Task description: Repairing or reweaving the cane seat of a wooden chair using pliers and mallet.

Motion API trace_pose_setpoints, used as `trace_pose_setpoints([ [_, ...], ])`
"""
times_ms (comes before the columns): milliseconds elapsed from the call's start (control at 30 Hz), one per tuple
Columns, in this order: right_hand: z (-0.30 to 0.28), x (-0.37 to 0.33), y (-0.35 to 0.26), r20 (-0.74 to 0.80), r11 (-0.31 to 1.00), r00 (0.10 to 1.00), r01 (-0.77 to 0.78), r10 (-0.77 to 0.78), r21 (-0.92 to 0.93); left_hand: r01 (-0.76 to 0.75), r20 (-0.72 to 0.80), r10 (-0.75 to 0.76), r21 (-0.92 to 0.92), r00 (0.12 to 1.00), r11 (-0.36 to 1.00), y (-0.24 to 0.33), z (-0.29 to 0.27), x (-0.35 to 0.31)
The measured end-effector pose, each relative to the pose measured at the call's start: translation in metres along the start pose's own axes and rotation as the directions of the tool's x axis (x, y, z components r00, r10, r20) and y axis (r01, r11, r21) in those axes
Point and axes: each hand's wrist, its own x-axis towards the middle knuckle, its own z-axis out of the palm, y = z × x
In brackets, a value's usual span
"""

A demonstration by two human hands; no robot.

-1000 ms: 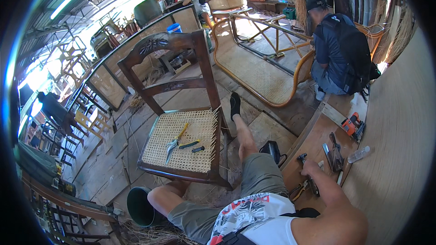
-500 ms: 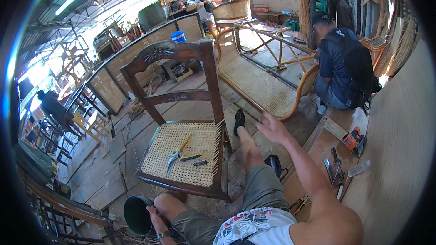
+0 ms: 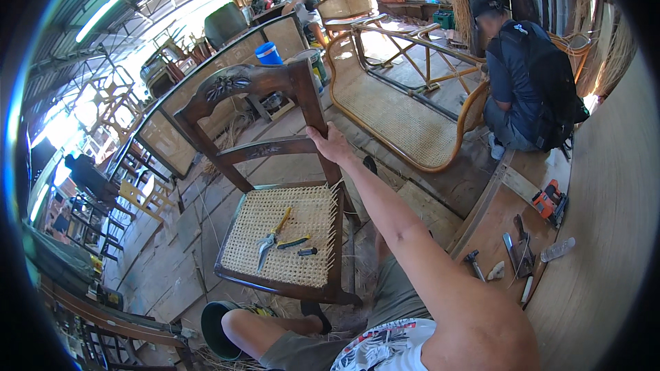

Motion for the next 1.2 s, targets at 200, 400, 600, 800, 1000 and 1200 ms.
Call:
trace_pose_setpoints([
  [200, 0.003, -0.005, 0.014, -0.124, 0.988, 0.983, 0.129, -0.138, -0.082, 0.123, -0.004, -0.123, -0.012, 0.992, 0.992, 0.019, 0.009, -0.032],
  [400, -0.011, 0.001, 0.022, 0.042, 0.992, 0.992, 0.121, -0.12, -0.025, 0.222, 0.007, -0.222, -0.027, 0.975, 0.975, 0.066, 0.024, -0.06],
  [600, 0.011, 0.003, 0.04, 0.254, 0.897, 0.966, -0.074, -0.044, 0.436, -0.306, 0.091, 0.294, 0.168, 0.951, 0.937, 0.153, 0.019, -0.103],
  [800, 0.019, 0.005, 0.056, 0.24, 0.861, 0.971, -0.112, -0.013, 0.497, -0.242, -0.102, 0.232, -0.106, 0.967, 0.964, 0.072, 0.1, 0.001],
  [1000, 0.017, 0.005, 0.063, 0.269, 0.81, 0.962, -0.128, -0.038, 0.573, 0.116, 0.045, -0.107, -0.475, 0.993, 0.872, -0.021, 0.205, 0.022],
  [1200, 0.015, -0.008, 0.057, 0.295, 0.785, 0.955, -0.184, 0.001, 0.592, 0.176, 0.172, -0.098, -0.523, 0.98, 0.834, 0.009, 0.211, 0.004],
])
